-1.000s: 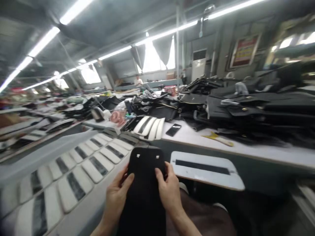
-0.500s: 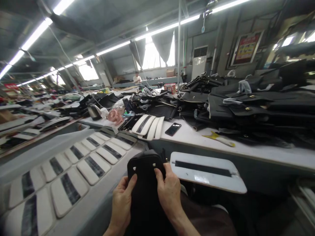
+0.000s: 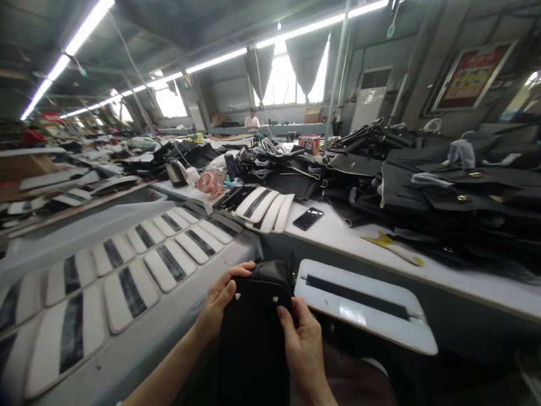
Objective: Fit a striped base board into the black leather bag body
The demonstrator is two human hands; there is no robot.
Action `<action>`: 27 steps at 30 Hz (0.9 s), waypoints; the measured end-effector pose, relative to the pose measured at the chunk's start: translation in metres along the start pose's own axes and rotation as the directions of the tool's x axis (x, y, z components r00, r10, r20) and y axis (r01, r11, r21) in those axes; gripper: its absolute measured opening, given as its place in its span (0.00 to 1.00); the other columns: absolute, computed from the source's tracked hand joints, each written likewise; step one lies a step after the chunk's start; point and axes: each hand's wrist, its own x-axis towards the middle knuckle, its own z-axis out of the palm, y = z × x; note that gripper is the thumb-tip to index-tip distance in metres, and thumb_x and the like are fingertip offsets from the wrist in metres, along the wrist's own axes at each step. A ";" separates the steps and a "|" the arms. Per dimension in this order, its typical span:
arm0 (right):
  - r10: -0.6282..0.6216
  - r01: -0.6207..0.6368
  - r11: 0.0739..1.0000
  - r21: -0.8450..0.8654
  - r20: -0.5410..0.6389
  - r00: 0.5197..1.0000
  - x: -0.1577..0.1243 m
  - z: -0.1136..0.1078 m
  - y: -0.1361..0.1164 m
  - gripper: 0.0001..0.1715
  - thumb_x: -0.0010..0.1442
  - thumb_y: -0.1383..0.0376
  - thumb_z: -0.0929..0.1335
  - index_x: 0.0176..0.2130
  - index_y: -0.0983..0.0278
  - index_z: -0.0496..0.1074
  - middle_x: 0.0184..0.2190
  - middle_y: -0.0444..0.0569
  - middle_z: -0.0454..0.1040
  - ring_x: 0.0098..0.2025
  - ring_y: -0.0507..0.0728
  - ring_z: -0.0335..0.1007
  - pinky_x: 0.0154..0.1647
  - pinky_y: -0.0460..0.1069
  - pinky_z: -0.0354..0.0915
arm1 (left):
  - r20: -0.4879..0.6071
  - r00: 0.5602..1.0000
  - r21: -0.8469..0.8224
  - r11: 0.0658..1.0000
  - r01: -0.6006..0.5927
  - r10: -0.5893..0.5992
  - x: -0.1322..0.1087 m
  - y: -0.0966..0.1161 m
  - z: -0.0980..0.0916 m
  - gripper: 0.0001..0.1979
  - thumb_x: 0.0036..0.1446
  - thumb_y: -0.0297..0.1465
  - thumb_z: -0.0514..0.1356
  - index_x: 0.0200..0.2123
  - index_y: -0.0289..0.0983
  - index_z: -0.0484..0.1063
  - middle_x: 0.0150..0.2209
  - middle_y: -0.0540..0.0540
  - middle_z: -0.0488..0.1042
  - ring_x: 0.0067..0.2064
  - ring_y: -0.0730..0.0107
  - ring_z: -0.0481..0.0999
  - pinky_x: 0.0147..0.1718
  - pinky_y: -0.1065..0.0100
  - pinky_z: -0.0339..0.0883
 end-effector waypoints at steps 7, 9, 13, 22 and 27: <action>-0.196 0.193 0.914 -0.358 0.027 0.980 0.026 -0.008 -0.003 0.29 0.62 0.54 0.67 0.60 0.57 0.62 0.53 0.52 0.70 0.50 0.61 0.69 0.49 0.55 0.68 | 0.051 0.998 0.032 0.998 0.045 -0.047 0.002 -0.010 -0.006 0.17 0.66 0.42 0.52 0.41 0.37 0.75 0.53 0.42 0.73 0.56 0.57 0.68 0.57 0.62 0.57; -0.313 0.335 0.864 -0.375 0.121 0.942 0.036 -0.004 -0.008 0.25 0.63 0.58 0.66 0.59 0.54 0.65 0.60 0.50 0.64 0.60 0.62 0.62 0.59 0.58 0.62 | 0.080 0.996 0.062 0.997 0.040 -0.045 0.007 -0.011 -0.011 0.18 0.65 0.43 0.53 0.40 0.37 0.75 0.50 0.42 0.73 0.54 0.58 0.69 0.55 0.63 0.58; -0.376 0.402 0.864 -0.304 0.143 0.916 0.044 0.011 -0.018 0.10 0.62 0.64 0.68 0.45 0.56 0.71 0.56 0.47 0.68 0.58 0.59 0.63 0.59 0.57 0.61 | 0.174 0.973 0.100 0.986 0.134 -0.150 0.031 -0.010 -0.022 0.21 0.66 0.46 0.50 0.44 0.37 0.74 0.38 0.46 0.72 0.40 0.67 0.71 0.41 0.68 0.63; -0.628 0.616 0.681 -0.397 0.116 0.769 0.030 0.022 -0.024 0.10 0.62 0.75 0.66 0.38 0.60 0.67 0.43 0.46 0.74 0.58 0.61 0.59 0.56 0.58 0.58 | 0.615 0.746 0.282 0.955 0.092 -0.254 0.081 0.001 -0.027 0.20 0.49 0.38 0.69 0.43 0.39 0.69 0.58 0.43 0.67 0.58 0.58 0.66 0.52 0.64 0.60; -0.630 0.601 0.662 -0.449 0.101 0.770 0.026 0.019 -0.024 0.09 0.62 0.75 0.66 0.39 0.61 0.67 0.37 0.46 0.74 0.42 0.57 0.66 0.45 0.55 0.59 | 0.660 0.722 0.246 0.968 0.052 -0.207 0.073 0.001 -0.024 0.23 0.55 0.39 0.65 0.52 0.41 0.68 0.56 0.44 0.71 0.57 0.59 0.69 0.56 0.61 0.60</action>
